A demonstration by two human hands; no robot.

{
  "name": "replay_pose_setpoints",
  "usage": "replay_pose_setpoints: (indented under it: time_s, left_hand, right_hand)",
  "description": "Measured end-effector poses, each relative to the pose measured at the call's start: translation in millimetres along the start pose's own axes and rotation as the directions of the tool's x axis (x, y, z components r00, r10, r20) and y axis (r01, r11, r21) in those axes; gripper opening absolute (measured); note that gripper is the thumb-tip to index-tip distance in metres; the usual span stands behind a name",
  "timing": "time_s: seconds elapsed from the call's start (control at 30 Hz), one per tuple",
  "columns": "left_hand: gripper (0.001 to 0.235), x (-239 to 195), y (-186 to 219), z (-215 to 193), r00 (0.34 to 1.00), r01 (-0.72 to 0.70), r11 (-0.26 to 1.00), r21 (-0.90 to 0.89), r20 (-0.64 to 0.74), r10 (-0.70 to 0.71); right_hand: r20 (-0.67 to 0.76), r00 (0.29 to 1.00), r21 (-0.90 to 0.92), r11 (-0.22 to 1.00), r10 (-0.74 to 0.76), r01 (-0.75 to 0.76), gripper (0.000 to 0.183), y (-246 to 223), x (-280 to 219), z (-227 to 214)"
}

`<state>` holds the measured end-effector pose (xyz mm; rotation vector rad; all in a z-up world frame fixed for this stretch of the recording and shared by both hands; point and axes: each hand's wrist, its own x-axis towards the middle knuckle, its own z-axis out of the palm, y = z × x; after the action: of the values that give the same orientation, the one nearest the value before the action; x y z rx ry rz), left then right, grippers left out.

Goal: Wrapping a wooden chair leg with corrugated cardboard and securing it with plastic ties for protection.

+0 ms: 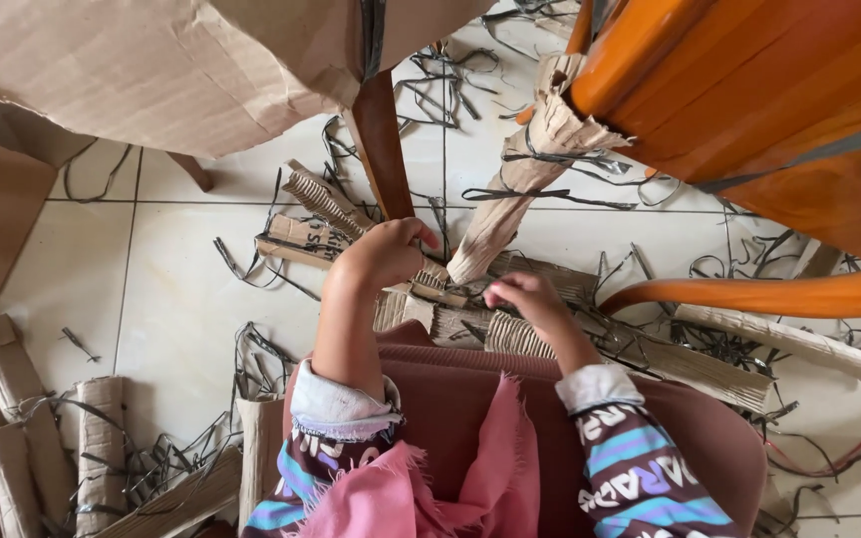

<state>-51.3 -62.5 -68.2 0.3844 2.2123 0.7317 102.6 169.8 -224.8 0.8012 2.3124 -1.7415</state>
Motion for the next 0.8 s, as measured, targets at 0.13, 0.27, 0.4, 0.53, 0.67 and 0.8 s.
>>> replay_pose_setpoints:
  time_s: [0.13, 0.27, 0.4, 0.53, 0.67, 0.8]
  left_hand:
    - [0.036, 9, -4, 3, 1.000, 0.013, 1.000, 0.004, -0.012, -0.013]
    - [0.036, 13, -6, 4, 0.999, -0.011, 1.000, -0.009, -0.047, 0.011]
    - [0.051, 27, 3, 12, 0.996, -0.071, 0.993, -0.097, -0.064, 0.065]
    - [0.090, 80, 3, 47, 0.986, -0.162, 0.853, -0.496, -0.061, 0.153]
    - [0.090, 97, 26, 65, 0.989, -0.128, 0.505, -0.854, -0.071, 0.131]
    - [0.024, 85, 20, 61, 0.931, -0.307, 0.120, -0.944, -0.272, 0.244]
  right_hand:
    - [0.060, 0.973, 0.408, 0.884, 0.223, -0.228, 0.030, -8, -4, -52]
    - [-0.445, 0.893, -0.193, 0.966, 0.073, -0.175, 0.015, -20, 13, -56]
    - [-0.534, 0.791, -0.127, 0.953, -0.299, 0.275, 0.012, -88, 0, -40]
    - [-0.356, 0.838, -0.117, 0.910, -0.413, 0.398, 0.011, -92, 30, -38]
    - [-0.272, 0.888, -0.034, 0.926, -0.371, 0.377, 0.014, -95, 35, -48]
    - [-0.260, 0.885, -0.006, 0.917, -0.386, 0.398, 0.014, -113, 16, -57]
